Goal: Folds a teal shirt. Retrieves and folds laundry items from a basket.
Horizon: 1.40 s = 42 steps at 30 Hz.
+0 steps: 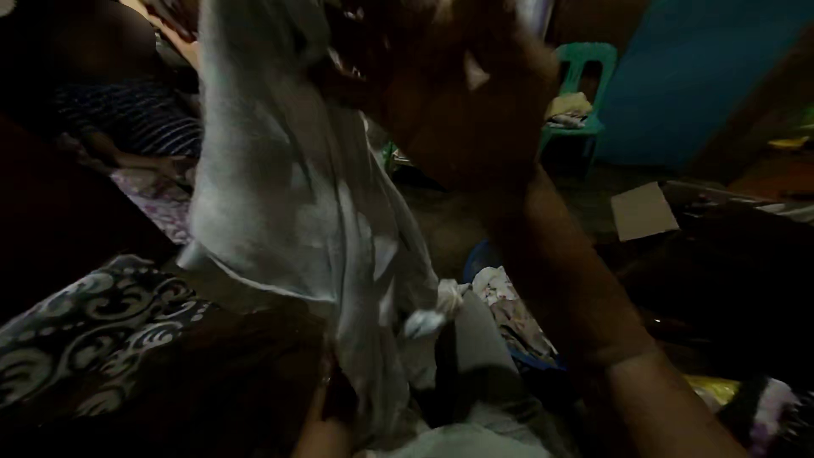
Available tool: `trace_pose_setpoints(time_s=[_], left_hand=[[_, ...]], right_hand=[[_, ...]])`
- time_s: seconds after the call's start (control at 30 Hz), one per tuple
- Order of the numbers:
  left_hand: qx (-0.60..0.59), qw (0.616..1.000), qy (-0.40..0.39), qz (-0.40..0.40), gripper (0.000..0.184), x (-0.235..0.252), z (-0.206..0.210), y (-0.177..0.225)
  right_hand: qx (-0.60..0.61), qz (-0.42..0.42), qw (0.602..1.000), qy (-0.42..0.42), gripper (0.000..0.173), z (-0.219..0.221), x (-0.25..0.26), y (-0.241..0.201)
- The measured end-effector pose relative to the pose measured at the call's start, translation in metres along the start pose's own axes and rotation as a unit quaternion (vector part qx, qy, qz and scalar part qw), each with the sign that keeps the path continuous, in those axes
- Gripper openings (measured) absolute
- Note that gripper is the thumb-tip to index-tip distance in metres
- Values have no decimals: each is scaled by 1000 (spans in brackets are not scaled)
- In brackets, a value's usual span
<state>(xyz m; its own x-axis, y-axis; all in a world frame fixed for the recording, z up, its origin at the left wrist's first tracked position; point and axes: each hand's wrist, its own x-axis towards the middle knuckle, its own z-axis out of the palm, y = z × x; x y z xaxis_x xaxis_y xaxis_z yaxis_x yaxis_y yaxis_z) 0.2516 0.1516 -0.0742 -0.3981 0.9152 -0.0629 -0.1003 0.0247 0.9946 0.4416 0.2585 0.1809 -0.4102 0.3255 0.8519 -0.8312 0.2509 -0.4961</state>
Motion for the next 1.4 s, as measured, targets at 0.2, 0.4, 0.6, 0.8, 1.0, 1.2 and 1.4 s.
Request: trace_pose_setpoints(time_s=[0.2, 0.4, 0.6, 0.8, 1.0, 1.2, 1.4], left_hand=[[-205, 969, -130, 43, 40, -6, 6, 26], [-232, 971, -43, 26, 36, -11, -13, 37], [-305, 934, -139, 128, 20, -38, -26, 72], [-319, 920, -120, 191, 19, -46, -25, 81], [-225, 958, 82, 155, 50, 17, -39, 21], [-347, 916, 3, -202, 33, 29, -29, -69], [-255, 962, 33, -96, 20, 51, -24, -40]], right_hand=[[-356, 431, 822, -112, 81, -75, -188, 89], [-559, 498, 579, -324, 47, -63, -351, 151], [-529, 551, 601, -235, 97, -63, -324, 190], [-333, 502, 759, -248, 32, -1, -318, 236], [-130, 569, 787, 199, 47, -20, -270, 204], [-91, 549, 760, 336, 42, -61, -289, 213], [-332, 575, 746, 51, 74, -50, -289, 191]])
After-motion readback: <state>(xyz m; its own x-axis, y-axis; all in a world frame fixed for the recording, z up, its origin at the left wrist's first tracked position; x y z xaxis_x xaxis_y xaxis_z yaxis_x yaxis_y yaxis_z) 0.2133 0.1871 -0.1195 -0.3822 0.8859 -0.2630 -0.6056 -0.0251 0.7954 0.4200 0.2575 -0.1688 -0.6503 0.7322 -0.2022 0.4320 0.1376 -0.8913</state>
